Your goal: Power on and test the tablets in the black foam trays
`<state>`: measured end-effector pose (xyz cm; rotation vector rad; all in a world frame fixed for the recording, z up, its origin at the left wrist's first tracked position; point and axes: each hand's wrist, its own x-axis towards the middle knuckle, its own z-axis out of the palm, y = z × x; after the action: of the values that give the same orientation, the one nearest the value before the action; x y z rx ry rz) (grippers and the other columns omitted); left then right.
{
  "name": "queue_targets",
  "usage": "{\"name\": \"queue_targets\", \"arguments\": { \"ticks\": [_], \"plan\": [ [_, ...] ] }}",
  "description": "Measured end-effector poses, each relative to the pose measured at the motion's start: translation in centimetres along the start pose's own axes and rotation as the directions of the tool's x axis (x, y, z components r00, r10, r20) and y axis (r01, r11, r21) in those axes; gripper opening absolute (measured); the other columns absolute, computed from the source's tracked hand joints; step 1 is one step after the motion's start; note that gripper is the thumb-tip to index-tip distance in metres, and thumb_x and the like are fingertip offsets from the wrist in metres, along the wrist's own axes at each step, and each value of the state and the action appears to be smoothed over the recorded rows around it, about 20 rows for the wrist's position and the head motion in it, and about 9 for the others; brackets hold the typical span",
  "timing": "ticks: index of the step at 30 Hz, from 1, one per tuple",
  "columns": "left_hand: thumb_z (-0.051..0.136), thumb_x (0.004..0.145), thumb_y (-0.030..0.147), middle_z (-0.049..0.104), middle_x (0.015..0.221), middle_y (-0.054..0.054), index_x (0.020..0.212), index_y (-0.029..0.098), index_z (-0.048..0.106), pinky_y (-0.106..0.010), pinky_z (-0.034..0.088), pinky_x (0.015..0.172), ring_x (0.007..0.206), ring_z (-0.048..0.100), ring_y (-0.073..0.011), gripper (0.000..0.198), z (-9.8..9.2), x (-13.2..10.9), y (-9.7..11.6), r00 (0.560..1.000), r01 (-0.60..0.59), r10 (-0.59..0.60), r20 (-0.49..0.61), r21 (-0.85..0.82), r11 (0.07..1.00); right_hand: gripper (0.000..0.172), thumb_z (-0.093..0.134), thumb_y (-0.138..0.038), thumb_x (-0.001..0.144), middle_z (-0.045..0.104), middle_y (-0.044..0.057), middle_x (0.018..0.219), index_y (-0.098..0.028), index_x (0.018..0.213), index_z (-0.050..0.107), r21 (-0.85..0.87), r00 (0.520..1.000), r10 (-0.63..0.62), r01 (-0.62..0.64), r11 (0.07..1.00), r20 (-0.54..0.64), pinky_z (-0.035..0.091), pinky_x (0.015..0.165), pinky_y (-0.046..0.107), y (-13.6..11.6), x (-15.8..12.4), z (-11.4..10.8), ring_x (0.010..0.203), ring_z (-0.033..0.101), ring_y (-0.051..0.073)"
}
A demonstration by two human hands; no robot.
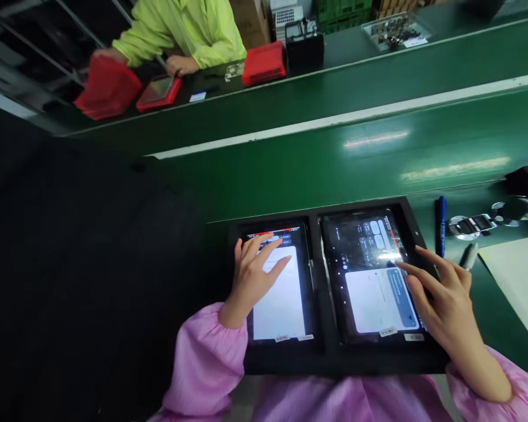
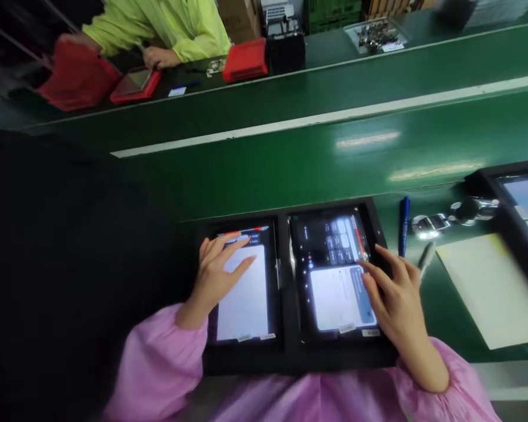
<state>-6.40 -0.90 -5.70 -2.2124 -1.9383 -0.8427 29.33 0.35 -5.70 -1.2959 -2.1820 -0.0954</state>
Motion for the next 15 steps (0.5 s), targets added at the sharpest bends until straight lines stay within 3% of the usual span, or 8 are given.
{"name": "queue_targets", "arguments": {
  "ticks": [5,9,15],
  "plan": [
    [0.070,0.097,0.036,0.074,0.120,-0.011,0.111,0.026,0.078,-0.057,0.040,0.113,0.109,0.070,-0.0294,0.019,-0.2,-0.4,0.2,0.999,0.020,-0.021,0.024,0.045,0.999,0.040,0.041,-0.043,0.108,0.057,0.014,0.142,-0.026,0.123,0.073,-0.009,0.999,0.033,-0.033,0.999,0.040,0.048,0.094,0.052,-0.3,-0.8,1.1,0.112,0.059,0.035],
    [0.072,0.096,0.036,0.072,0.125,-0.010,0.117,0.030,0.077,-0.058,0.041,0.115,0.114,0.069,-0.0288,0.022,-0.1,-0.5,0.7,0.998,0.005,-0.010,0.060,0.093,0.996,0.037,0.052,-0.052,0.101,0.063,0.010,0.130,-0.035,0.126,0.074,0.130,0.976,0.137,-0.160,0.979,0.167,0.050,0.093,0.049,-1.0,-1.9,2.2,0.113,0.059,0.035],
    [0.072,0.095,0.044,0.059,0.149,-0.013,0.135,0.035,0.068,-0.077,0.034,0.113,0.132,0.057,-0.0382,0.041,-0.2,-0.5,1.0,0.980,0.026,-0.060,0.192,0.171,0.985,0.040,0.053,-0.055,0.099,0.065,0.011,0.124,-0.034,0.127,0.073,0.143,0.972,0.125,-0.155,0.977,0.199,0.052,0.091,0.049,-1.1,-1.8,2.0,0.112,0.060,0.035]
  ]
}}
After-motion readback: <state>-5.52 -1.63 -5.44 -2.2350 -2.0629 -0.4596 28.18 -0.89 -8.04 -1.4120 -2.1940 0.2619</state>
